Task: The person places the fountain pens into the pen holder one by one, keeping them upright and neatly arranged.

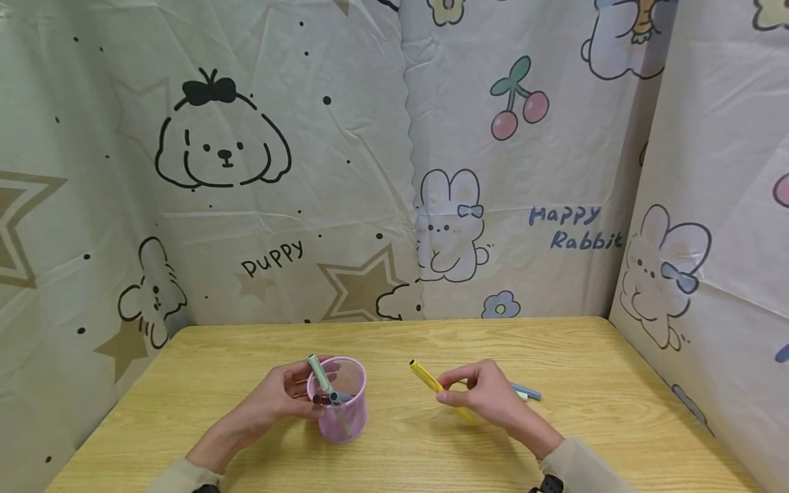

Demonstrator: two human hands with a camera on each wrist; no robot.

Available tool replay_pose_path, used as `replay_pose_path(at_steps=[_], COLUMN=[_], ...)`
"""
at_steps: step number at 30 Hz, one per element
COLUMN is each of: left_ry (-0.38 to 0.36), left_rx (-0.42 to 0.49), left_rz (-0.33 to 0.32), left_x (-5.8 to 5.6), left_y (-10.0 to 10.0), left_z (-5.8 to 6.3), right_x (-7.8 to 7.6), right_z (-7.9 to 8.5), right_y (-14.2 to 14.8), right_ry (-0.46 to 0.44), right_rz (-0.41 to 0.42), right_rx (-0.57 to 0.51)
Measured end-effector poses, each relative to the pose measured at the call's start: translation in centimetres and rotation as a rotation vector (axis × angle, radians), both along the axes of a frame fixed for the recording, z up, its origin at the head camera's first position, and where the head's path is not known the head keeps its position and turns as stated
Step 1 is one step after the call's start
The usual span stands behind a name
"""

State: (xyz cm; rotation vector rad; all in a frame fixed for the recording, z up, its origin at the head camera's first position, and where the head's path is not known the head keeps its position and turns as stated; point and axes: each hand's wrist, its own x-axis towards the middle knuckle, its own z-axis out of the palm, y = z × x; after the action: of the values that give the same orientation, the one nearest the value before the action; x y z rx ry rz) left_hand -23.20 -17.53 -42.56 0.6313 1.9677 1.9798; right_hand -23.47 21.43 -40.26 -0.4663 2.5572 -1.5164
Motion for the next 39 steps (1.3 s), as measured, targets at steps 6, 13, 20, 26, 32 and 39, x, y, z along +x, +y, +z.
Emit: replay_pose_path(at_steps=[6,13,20,26,32,39], left_ry=[0.001,-0.009,-0.021,-0.019,-0.011,-0.01], left_rx=[-0.012,-0.004,0.002,0.004,0.004,0.001], left_rz=[0.005,0.008,0.006,0.001,-0.002,0.008], left_x=[0.0,0.1,0.2,0.1,0.1,0.1], left_y=[-0.1,0.0,0.0,0.0,0.0,-0.1], left_z=[0.0,0.1,0.2,0.2,0.1,0.0], right_x=[0.0,0.2,0.6,0.8,0.8,0.6], right_z=[0.2,0.5,1.4,2.3,3.4,4.2], right_y=[-0.7,-1.4,-2.5,-3.7,-5.1,-6.7], right_ry=[-0.001,-0.013,-0.01,0.007,0.023,0.037], right_rz=[0.002,0.003,0.022,0.038,0.061,0.091], right_rx=[-0.026,-0.059,-0.097,-0.123,-0.161,-0.209])
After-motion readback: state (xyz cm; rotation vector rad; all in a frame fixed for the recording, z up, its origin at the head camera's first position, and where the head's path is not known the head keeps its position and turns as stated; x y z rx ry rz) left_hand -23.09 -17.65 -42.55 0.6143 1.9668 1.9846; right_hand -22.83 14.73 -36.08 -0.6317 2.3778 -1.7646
